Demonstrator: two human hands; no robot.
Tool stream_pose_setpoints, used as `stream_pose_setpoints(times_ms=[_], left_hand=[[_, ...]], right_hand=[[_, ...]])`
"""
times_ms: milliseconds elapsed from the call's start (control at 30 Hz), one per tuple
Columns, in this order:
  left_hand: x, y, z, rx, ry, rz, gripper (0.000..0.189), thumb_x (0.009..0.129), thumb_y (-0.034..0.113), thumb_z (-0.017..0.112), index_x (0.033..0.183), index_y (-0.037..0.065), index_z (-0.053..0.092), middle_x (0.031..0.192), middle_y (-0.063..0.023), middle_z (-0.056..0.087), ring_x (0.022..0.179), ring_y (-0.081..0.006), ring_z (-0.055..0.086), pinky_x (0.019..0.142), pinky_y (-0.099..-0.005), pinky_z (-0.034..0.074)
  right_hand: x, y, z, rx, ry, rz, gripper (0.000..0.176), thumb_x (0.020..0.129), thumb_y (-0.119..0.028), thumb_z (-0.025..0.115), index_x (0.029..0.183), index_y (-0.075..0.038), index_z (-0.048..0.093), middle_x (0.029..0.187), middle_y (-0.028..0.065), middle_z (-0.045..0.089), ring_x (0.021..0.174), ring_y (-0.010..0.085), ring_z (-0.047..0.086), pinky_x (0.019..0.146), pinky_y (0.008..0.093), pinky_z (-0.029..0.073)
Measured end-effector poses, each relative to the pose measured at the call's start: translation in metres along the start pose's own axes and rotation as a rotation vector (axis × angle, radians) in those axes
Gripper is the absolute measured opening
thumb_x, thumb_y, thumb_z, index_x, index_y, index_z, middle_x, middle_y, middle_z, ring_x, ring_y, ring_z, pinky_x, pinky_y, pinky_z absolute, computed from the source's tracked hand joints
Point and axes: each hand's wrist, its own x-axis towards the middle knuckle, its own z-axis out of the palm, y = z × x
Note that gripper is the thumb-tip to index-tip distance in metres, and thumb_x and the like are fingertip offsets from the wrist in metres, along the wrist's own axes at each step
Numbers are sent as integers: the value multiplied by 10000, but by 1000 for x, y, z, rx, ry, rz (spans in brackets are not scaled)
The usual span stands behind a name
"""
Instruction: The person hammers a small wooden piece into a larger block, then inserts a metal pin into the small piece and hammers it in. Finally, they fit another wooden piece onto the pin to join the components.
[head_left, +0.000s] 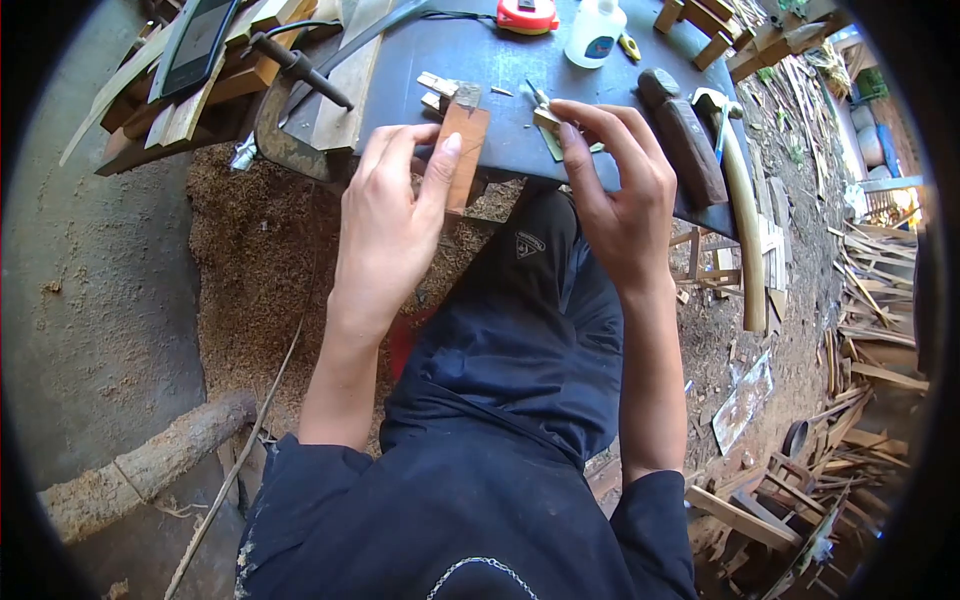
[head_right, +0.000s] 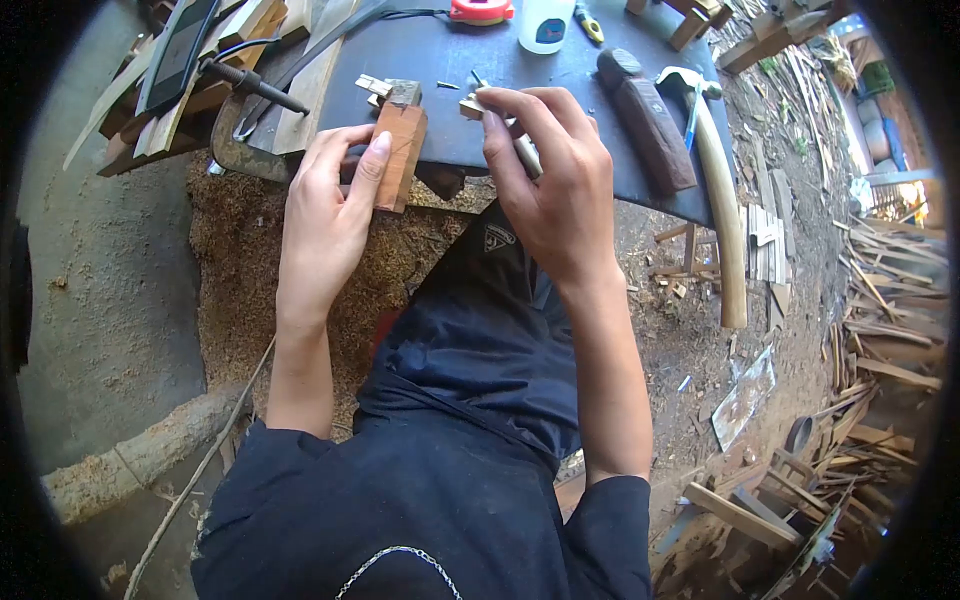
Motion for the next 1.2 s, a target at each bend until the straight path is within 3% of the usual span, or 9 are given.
stream_pose_setpoints(times_ms=[167, 467, 567, 667, 867, 900, 1100, 1200], left_hand=[[-1, -9, 2, -35, 17, 32, 392, 1110, 329, 626, 1200, -47, 690, 1147, -214, 698, 957, -384, 730, 839, -463, 569], [-1, -15, 4, -53, 66, 51, 362, 1070, 310, 685, 1222, -18, 695, 1148, -188, 686, 974, -360, 707, 860, -452, 562], [-1, -17, 1, 106, 162, 189, 316, 1034, 246, 743, 1266, 33, 720, 1187, -123, 699, 1065, -282, 700, 851, -378, 571], [1, -19, -1, 84, 189, 299, 309, 969, 173, 799, 1242, 44, 733, 1193, -112, 698, 1075, -278, 677, 887, -378, 556], [4, -21, 1, 116, 129, 423, 386, 933, 110, 809, 1317, 131, 782, 1255, -79, 683, 1073, -275, 657, 904, -381, 555], [4, -23, 3, 133, 118, 426, 440, 928, 97, 803, 1359, 182, 782, 1290, -67, 679, 1075, -270, 651, 910, -386, 556], [5, -27, 2, 140, 89, 444, 448, 911, 93, 805, 1349, 181, 791, 1325, -75, 675, 1087, -273, 647, 911, -392, 551], [5, -28, 2, 143, 84, 448, 433, 914, 104, 804, 1340, 180, 796, 1325, -80, 672, 1095, -275, 641, 903, -385, 546]], right_hand=[[8, 0, 22, -13, -34, -129, 222, 973, -92, 759, 1193, -103, 789, 1109, 99, 770, 944, 277, 744, 852, 382, 545], [11, -2, 28, -19, -91, -169, 274, 924, -66, 805, 1186, -148, 809, 1105, 51, 791, 990, 228, 757, 841, 348, 534], [11, -4, 27, -42, -103, -171, 282, 913, -61, 815, 1179, -155, 814, 1098, 46, 790, 977, 226, 754, 836, 346, 536], [11, -5, 27, -44, -106, -155, 284, 904, -62, 825, 1171, -157, 817, 1098, 42, 791, 971, 228, 753, 831, 350, 539], [12, -5, 28, -30, -112, -122, 290, 895, -62, 833, 1168, -159, 821, 1099, 55, 790, 975, 235, 751, 838, 349, 543], [13, -6, 27, -32, -123, -118, 279, 898, -64, 830, 1162, -153, 823, 1099, 59, 792, 979, 237, 751, 849, 348, 541], [25, -2, 22, -39, -86, -114, 192, 918, -86, 811, 1107, -105, 837, 1096, 82, 807, 1005, 244, 752, 919, 346, 514], [41, 13, 28, -147, -45, -140, 196, 904, -131, 832, 1100, -146, 834, 1088, 68, 766, 1041, 245, 712, 921, 356, 495]])
